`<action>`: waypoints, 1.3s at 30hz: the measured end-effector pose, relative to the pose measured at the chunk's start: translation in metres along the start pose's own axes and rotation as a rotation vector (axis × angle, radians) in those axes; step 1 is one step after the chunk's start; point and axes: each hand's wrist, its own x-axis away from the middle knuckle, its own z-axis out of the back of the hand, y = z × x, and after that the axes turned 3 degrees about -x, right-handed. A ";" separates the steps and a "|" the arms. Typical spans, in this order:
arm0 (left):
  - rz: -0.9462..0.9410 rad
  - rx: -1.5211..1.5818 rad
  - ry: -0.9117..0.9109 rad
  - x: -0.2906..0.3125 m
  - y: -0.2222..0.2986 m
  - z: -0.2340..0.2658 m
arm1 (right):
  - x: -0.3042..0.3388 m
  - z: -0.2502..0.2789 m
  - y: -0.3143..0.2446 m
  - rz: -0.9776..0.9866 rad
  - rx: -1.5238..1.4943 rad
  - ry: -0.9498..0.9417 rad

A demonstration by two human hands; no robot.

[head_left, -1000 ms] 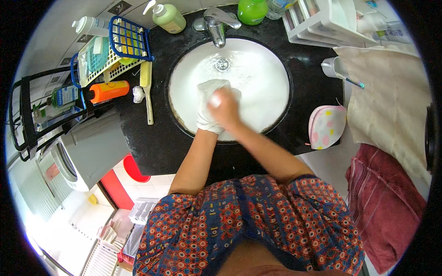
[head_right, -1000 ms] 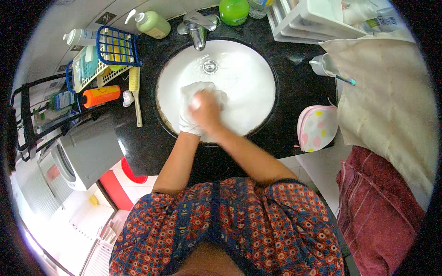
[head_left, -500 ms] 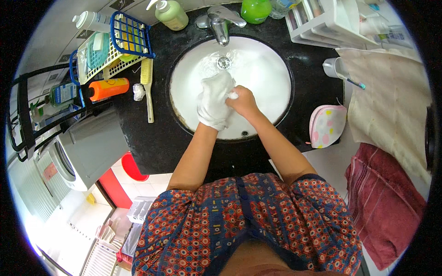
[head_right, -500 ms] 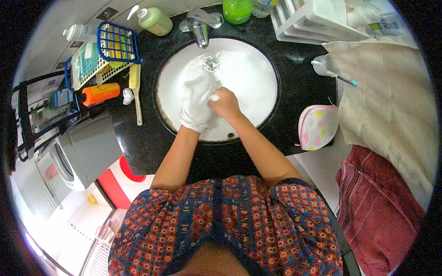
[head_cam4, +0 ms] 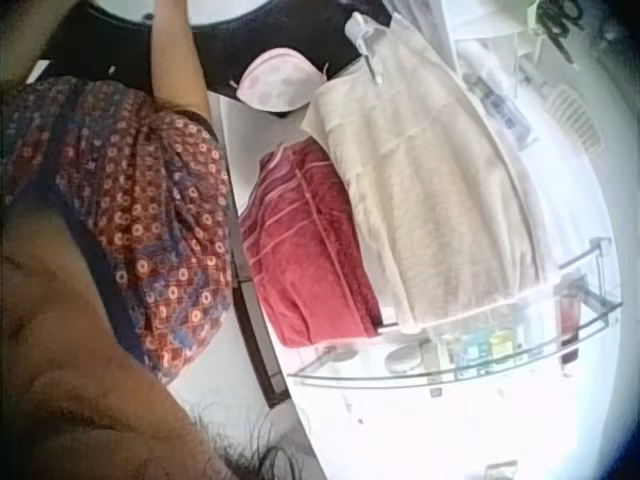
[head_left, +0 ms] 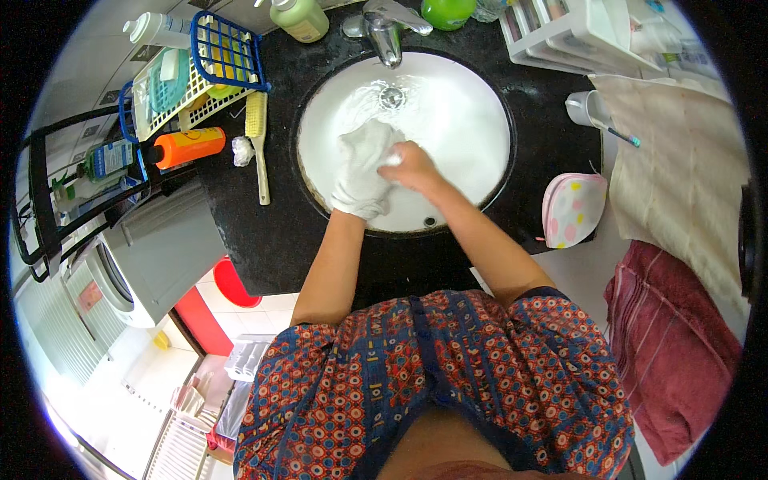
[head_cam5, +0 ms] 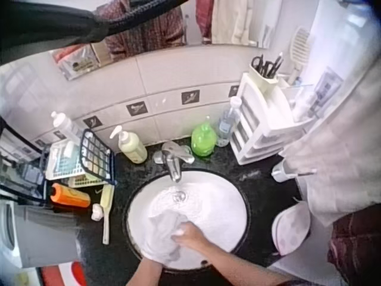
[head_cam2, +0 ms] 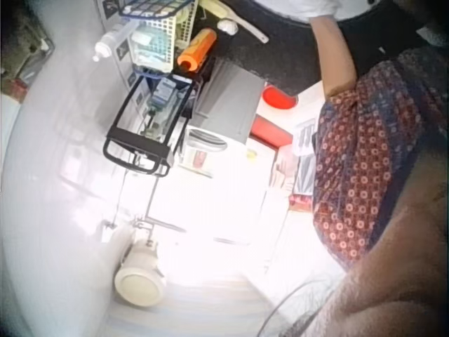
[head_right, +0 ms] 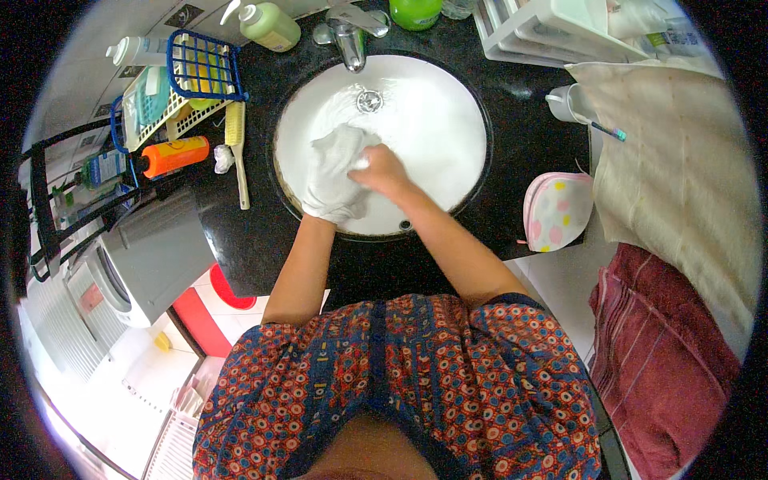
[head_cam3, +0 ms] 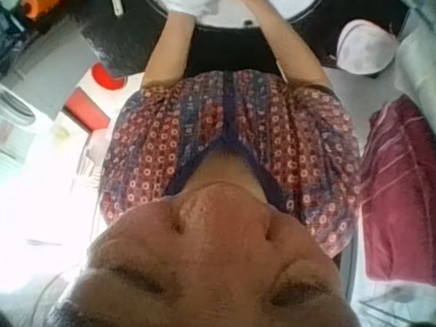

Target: The person cleans a bathroom using a white cloth. They wipe the mirror, the wall tiles, the toilet, and the sink countertop. The person also washes the cloth in the sink and wrings it out multiple times during the process.

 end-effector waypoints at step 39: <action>1.196 2.589 0.069 0.028 -0.014 -0.070 | -0.029 -0.040 -0.002 0.077 0.157 0.470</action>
